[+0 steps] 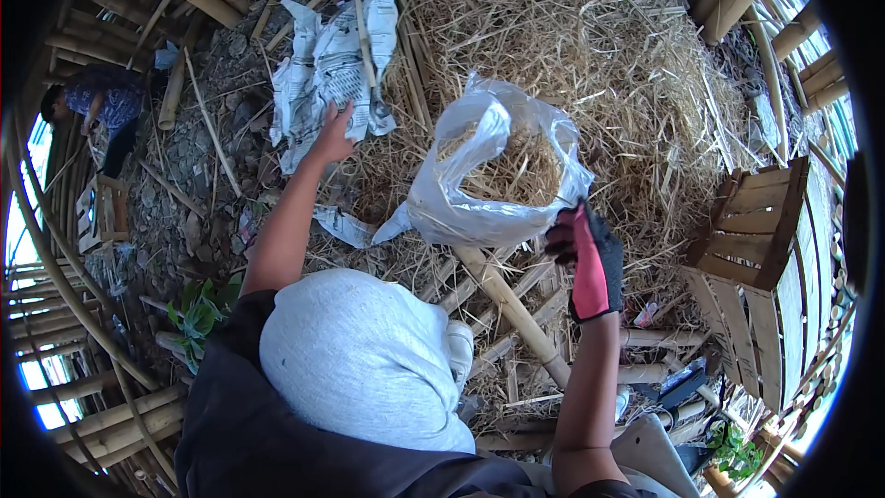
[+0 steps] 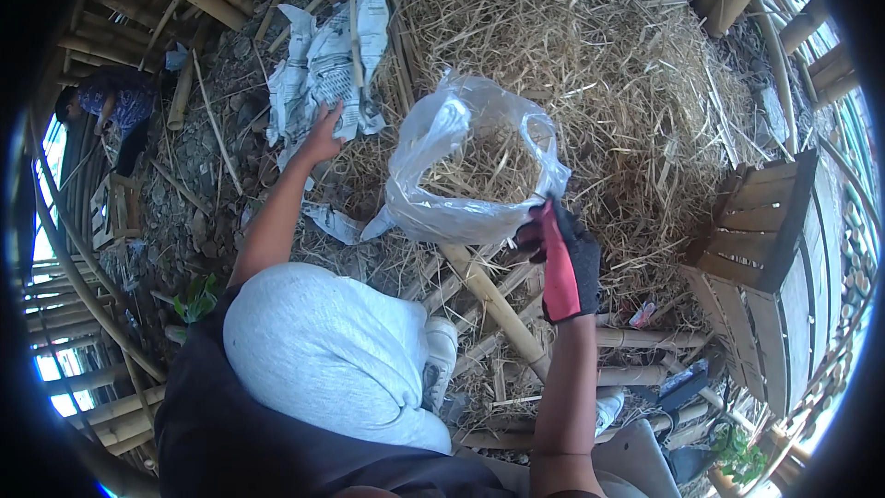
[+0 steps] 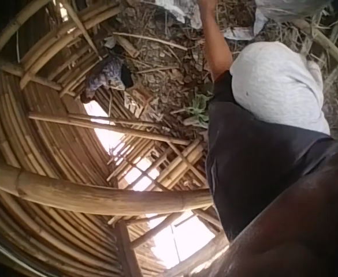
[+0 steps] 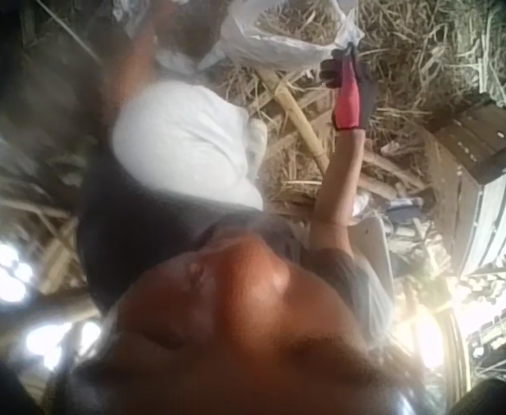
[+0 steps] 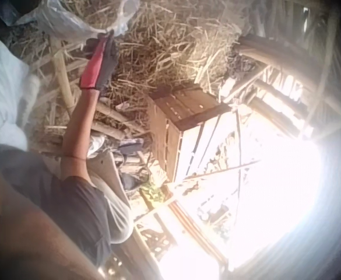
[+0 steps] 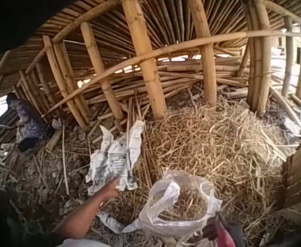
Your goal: The person picks up long bamboo strips from a pile of straw and newspaper, wipes them by hand and with a piece of newspaper, and places them into a small plastic bag.
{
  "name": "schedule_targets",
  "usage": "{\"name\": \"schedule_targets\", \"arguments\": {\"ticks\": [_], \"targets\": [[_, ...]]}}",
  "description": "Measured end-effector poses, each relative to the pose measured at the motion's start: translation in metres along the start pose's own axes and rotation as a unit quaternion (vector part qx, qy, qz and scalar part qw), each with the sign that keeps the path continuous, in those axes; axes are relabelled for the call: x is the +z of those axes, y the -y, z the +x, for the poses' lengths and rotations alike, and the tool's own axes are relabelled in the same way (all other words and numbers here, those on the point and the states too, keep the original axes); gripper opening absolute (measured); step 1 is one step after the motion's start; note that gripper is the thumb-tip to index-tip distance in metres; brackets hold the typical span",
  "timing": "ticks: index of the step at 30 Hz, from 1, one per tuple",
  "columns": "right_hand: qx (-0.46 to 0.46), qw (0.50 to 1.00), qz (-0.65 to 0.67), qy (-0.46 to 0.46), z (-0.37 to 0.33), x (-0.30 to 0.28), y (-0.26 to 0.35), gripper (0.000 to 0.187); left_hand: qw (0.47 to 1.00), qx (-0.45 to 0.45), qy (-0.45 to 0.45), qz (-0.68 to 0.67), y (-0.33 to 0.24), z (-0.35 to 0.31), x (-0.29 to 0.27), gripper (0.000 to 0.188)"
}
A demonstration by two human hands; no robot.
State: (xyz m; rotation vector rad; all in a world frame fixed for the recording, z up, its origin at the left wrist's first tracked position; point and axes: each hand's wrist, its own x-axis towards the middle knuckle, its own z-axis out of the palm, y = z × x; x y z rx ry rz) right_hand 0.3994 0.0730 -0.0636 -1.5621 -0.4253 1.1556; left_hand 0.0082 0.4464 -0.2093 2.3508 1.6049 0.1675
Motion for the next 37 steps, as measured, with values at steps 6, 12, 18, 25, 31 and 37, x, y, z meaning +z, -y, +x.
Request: {"name": "schedule_targets", "arguments": {"ticks": [6, 12, 18, 25, 31, 37], "targets": [[-0.144, 0.923, 0.148, -0.325, 0.061, -0.016, -0.044, 0.039, 0.936, 0.105, -0.048, -0.332, -0.128, -0.025, -0.017, 0.053], [-0.272, 0.910, -0.277, -0.142, 0.045, 0.066, -0.068, 0.049, 0.834, 0.182, 0.174, -0.491, -0.219, -0.102, -0.078, 0.109], [-0.322, 0.890, -0.308, 0.091, 0.008, 0.078, -0.043, 0.052, 0.933, 0.227, 0.129, -0.247, -0.241, -0.127, -0.073, 0.103], [-0.248, 0.918, -0.305, 0.061, 0.051, -0.016, -0.081, 0.041, 0.930, 0.172, 0.150, -0.288, -0.262, -0.144, -0.082, 0.067], [-0.177, 0.739, -0.434, -0.483, 0.093, -0.134, -0.113, 0.066, 0.943, 0.153, 0.147, -0.256, -0.270, -0.146, -0.082, 0.061], [0.260, 0.858, -0.304, -0.323, 0.107, -0.218, -0.097, 0.118, 0.929, 0.274, 0.134, -0.210, -0.273, -0.149, -0.089, 0.076]]}}
